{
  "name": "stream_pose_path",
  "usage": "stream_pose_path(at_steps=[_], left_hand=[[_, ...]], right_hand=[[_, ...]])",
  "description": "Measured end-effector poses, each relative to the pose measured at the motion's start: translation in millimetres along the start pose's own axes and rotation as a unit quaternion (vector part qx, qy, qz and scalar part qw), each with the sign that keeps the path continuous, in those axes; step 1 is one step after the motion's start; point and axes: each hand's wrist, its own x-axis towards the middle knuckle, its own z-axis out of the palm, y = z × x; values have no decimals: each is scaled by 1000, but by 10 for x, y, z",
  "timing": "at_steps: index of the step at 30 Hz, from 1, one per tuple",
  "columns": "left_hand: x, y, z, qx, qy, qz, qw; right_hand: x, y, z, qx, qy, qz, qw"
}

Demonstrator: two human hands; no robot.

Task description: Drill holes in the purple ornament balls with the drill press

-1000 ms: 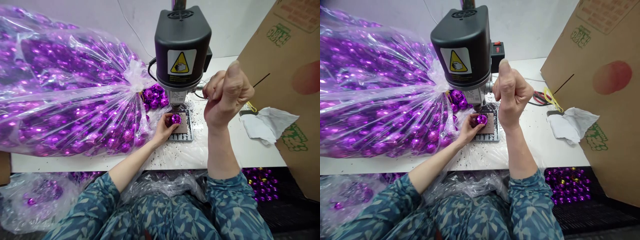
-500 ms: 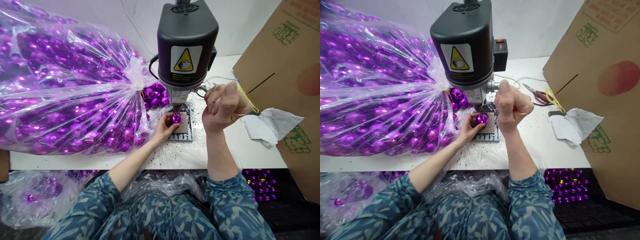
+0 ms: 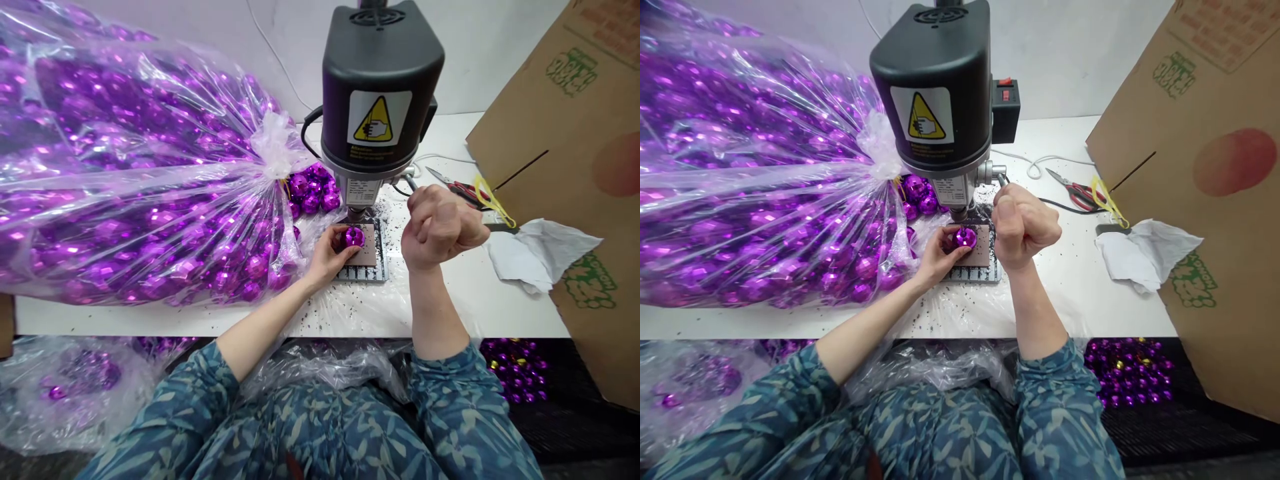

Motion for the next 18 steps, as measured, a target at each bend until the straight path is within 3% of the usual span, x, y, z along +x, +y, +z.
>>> stream_pose_path(at_steps=[9,14,18], left_hand=[[0,-13,1,2,3,10,1000],[15,10,15,-7,5,-5,1000],[-86,172,-73,11,32,-11,999]], right_hand=[[-61,12,-20,17,-21,-48,998],[231,-114,145,1,-19,42,999],[483,-137,289,-89,-5,133,987]])
